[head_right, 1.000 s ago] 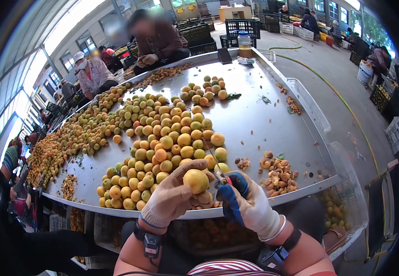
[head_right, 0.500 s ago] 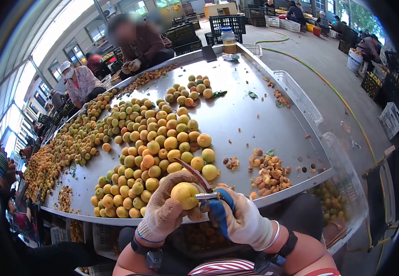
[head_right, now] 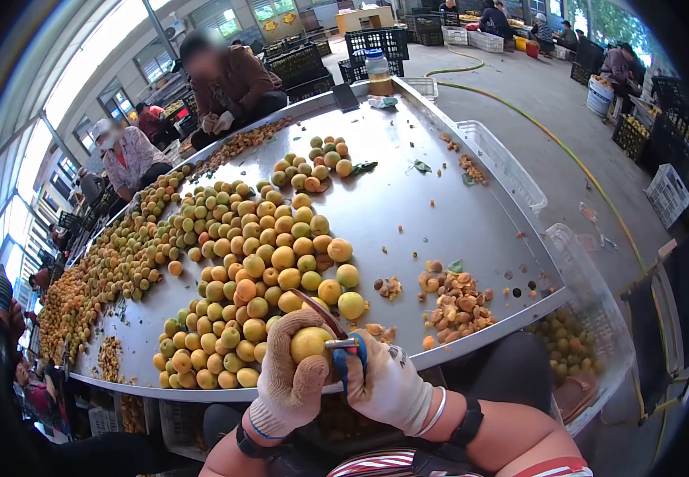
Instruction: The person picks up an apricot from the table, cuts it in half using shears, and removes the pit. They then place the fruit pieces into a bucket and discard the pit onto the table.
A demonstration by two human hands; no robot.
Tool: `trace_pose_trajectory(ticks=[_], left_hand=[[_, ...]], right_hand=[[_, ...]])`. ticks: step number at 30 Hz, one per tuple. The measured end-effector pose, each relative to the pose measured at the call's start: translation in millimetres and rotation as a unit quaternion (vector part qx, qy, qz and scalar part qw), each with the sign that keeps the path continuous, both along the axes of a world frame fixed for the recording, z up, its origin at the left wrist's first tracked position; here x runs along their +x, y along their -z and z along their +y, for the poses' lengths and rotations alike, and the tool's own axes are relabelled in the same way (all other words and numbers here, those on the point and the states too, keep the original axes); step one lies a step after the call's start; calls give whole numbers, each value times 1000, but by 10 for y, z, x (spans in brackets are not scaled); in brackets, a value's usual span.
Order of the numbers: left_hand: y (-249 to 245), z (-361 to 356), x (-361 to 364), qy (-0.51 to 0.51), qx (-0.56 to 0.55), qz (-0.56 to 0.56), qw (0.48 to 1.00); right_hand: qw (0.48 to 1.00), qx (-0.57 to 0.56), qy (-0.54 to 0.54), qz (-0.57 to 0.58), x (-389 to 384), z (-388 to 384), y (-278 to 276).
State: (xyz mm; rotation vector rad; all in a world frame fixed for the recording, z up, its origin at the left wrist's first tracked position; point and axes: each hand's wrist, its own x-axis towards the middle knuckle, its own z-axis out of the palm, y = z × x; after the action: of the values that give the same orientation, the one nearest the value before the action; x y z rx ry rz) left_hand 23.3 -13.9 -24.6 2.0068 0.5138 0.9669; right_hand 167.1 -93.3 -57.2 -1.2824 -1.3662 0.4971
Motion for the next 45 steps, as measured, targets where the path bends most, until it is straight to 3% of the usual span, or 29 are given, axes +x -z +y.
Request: trace_pose_trajectory(ticks=[7,9,10,11,13,15,16,18,19,21,23,25,29,32,37,45], left_hand=[[81,64,9,-23,-12,46,999],[104,123,3,24,-149,40,988],[117,163,-1,40,-228,17,973],[88,184,-25,39,-229,16,973],[11,231,-67,113,-429,-57,894],[-10,260,-72,121,-413,-70,900],[-20,260,-82,131,-421,-108,891],[-105,262,-109,131,-440,-147,876],[-140,248,-110,128,-438,-146,878],[-170,222,-100,111,-418,-179,884],[-105,259,-129,118,-402,-180,890],[-114,242,-111,128,-391,-208,888],[-112,229,-112,129,-375,-217,892],[-87,229,-118,135,-358,-226,896],[-77,214,-130,123,-306,-226,917],[-47,123,-49,103,-372,-222,895]], right_hand=[[997,-19,33,69,-112,83,134],[994,-27,30,100,-48,88,75],[924,-182,-110,319,87,81,-39],[764,-320,-239,507,176,80,-150],[686,-271,-329,590,264,63,-216],[737,-184,-324,564,314,15,-204],[735,-185,-329,563,317,-3,-243],[892,-171,-169,384,308,-48,-378],[890,-171,-173,385,296,-43,-345],[946,-154,-157,236,228,-59,-202],[957,-134,-131,223,136,-42,-62],[986,-60,-123,91,128,-27,-9],[995,-16,-95,-22,121,-3,-74],[995,49,-63,-63,93,17,-51],[993,59,-65,-83,84,22,-33],[989,52,-24,-135,-27,88,138]])
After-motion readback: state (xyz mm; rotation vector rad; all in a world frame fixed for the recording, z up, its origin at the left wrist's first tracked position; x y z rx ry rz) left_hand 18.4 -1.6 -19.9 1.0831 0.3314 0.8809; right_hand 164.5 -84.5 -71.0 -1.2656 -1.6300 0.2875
